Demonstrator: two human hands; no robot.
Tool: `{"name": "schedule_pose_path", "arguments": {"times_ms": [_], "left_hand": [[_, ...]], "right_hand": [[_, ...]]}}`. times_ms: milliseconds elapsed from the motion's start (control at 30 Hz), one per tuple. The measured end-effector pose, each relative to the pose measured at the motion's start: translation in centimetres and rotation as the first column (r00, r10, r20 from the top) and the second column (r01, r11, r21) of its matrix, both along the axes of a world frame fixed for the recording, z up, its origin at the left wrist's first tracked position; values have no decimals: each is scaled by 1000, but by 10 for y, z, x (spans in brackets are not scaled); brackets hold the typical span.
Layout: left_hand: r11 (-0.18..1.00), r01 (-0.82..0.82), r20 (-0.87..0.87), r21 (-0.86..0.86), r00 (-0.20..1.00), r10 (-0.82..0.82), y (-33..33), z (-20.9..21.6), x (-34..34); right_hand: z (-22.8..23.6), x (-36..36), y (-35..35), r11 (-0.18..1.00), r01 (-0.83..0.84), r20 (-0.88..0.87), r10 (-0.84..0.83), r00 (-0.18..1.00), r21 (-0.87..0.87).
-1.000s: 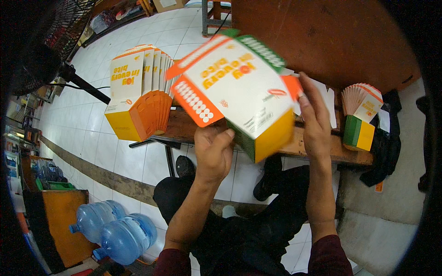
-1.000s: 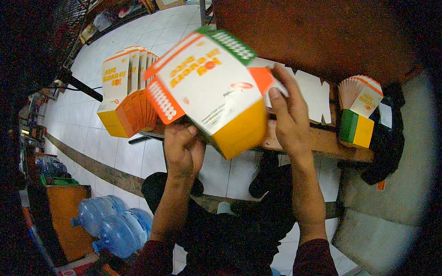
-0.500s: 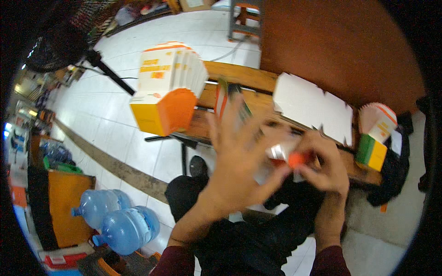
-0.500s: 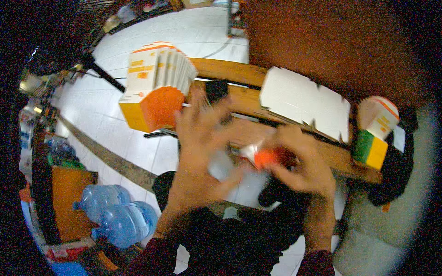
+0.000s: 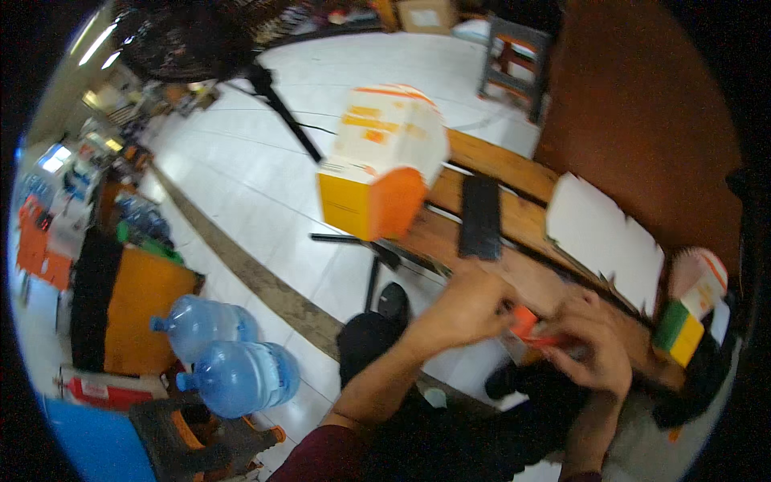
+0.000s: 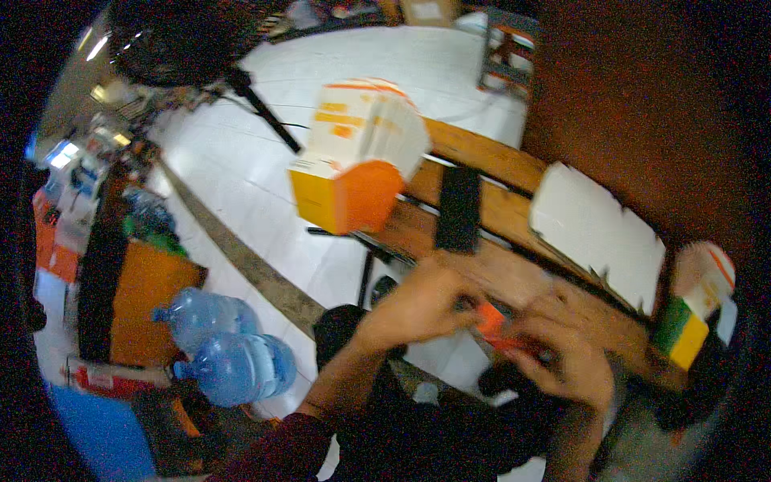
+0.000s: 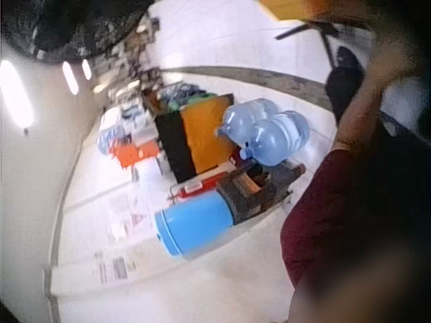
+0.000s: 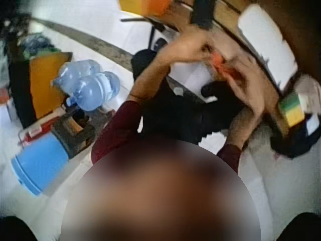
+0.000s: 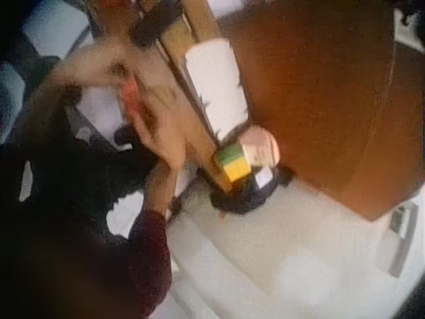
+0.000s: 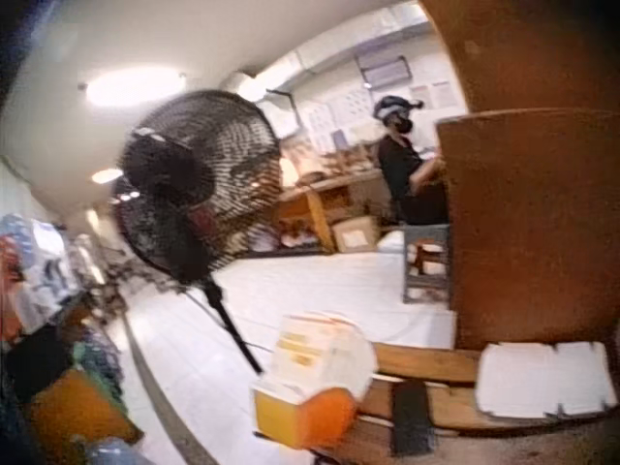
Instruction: The person folds and assembles small printed cardboard boxes from flat pieces. They fold the sides, tuck flaps, and press edges to form each box, then place the finished boxes on a wooden bench. A smartphone and stacks of flat and assembled boxes are visible on the bench.
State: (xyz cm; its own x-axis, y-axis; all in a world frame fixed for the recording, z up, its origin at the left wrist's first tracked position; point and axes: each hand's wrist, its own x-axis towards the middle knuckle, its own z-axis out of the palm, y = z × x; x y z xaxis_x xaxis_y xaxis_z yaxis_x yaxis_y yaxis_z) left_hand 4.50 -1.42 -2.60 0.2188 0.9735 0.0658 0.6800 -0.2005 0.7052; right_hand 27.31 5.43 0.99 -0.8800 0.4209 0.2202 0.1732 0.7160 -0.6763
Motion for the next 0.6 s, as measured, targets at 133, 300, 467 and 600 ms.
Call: {"name": "schedule_pose_path", "arguments": {"times_ms": [133,300,467,600], "left_hand": [[1000,-27,4,4,1000,27,0,-5,3],[1000,1,-185,23,983,3,-7,6,15],[1000,0,-229,15,973,3,-14,15,15],[984,-29,-219,178,973,68,-18,17,20]], "right_hand": [[-8,-5,-2,985,141,50,-147,988,101],[-12,-19,-11,953,212,-59,-205,977,216],[-14,-24,-16,945,196,-99,-175,980,263],[-16,-23,-17,929,198,-71,-185,980,313]]}}
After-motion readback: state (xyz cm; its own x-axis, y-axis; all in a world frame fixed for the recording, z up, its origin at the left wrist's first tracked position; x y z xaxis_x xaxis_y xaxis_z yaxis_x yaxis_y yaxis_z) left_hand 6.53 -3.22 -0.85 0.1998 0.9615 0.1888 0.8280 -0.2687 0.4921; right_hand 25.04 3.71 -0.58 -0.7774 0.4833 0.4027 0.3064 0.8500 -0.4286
